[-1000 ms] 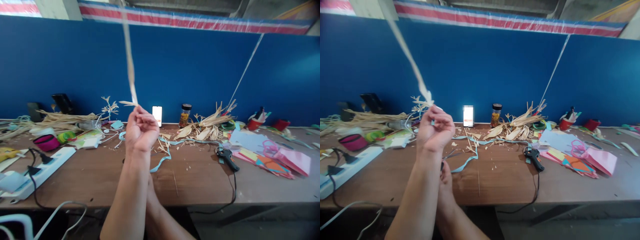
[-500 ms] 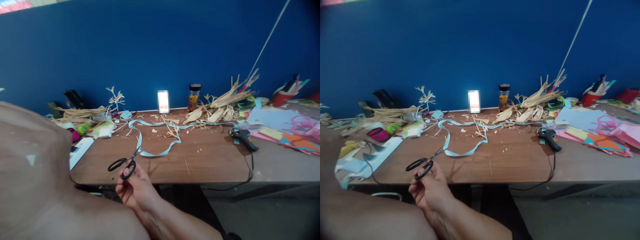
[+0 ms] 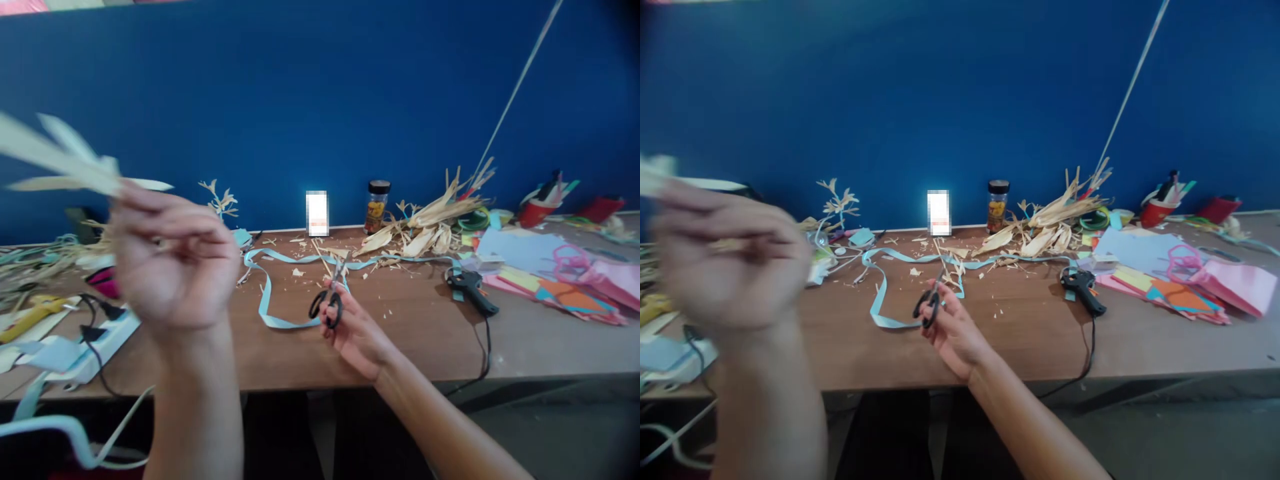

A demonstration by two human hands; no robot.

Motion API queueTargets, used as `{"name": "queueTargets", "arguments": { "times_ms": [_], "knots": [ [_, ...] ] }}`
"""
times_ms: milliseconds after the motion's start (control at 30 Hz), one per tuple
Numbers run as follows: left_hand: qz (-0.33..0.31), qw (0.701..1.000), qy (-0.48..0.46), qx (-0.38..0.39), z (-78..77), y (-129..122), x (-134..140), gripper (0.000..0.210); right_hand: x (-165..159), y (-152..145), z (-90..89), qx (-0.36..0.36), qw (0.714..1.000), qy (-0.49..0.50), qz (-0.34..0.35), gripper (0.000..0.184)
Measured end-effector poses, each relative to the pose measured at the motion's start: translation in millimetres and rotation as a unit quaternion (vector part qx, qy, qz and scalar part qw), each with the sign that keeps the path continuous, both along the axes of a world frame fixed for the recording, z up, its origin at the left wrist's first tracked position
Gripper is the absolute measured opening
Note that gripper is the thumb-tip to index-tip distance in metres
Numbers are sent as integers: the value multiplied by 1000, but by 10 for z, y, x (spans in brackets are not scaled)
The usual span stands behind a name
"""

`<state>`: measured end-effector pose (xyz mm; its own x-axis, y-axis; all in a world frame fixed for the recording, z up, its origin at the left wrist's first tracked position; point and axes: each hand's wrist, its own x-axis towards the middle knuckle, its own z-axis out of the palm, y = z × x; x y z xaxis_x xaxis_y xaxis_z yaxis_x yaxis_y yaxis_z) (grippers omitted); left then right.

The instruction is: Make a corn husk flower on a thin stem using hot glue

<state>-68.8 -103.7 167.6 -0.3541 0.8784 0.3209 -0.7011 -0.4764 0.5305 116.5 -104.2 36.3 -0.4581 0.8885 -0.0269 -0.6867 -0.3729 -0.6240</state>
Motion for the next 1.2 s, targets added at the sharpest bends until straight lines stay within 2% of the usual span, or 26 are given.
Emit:
{"name": "queueTargets", "arguments": {
  "times_ms": [33, 67, 100, 200, 267, 367, 433, 567, 633, 733, 867, 1033, 1200],
  "knots": [
    [-64, 997, -43, 25, -16, 128, 81, 7, 94, 55, 7, 4, 1000, -21, -17, 44],
    [-102, 993, -59, 11, -59, 269, 151, 8, 174, 107, 17, 8, 999, -43, -29, 42],
    [-112, 992, -52, -22, -129, 415, 211, 9, 242, 157, 28, 11, 997, -65, -37, 41],
    [-57, 994, 30, -91, -430, 810, 354, 6, 367, 308, 60, 33, 990, -126, -48, 39],
    [-11, 987, 95, -127, -641, 995, 441, 12, 387, 408, 63, 59, 983, -165, -49, 35],
    [43, 967, 173, -183, -883, 1164, 562, 23, 341, 541, 24, 90, 973, -212, -34, 34],
    [56, 964, 178, -190, -986, 1231, 619, 28, 289, 612, -31, 113, 962, -247, -38, 36],
    [69, 961, 178, -200, -1098, 1312, 636, 33, 232, 725, -163, 198, 916, -338, -86, 33],
    [73, 959, 184, -204, -1136, 1339, 612, 33, 239, 776, -203, 221, 902, -361, -84, 30],
    [75, 955, 198, -206, -1186, 1377, 576, 34, 254, 848, -194, 217, 902, -369, -53, 29],
    [79, 951, 218, -207, -1240, 1426, 553, 36, 222, 899, -114, 172, 910, -377, -15, 33],
    [102, 944, 226, -217, -1306, 1462, 520, 40, 145, 895, -102, 174, 907, -382, -13, 34],
    [114, 941, 229, -221, -1371, 1455, 523, 42, 82, 939, -131, 170, 908, -384, 8, 42]
  ]
}}
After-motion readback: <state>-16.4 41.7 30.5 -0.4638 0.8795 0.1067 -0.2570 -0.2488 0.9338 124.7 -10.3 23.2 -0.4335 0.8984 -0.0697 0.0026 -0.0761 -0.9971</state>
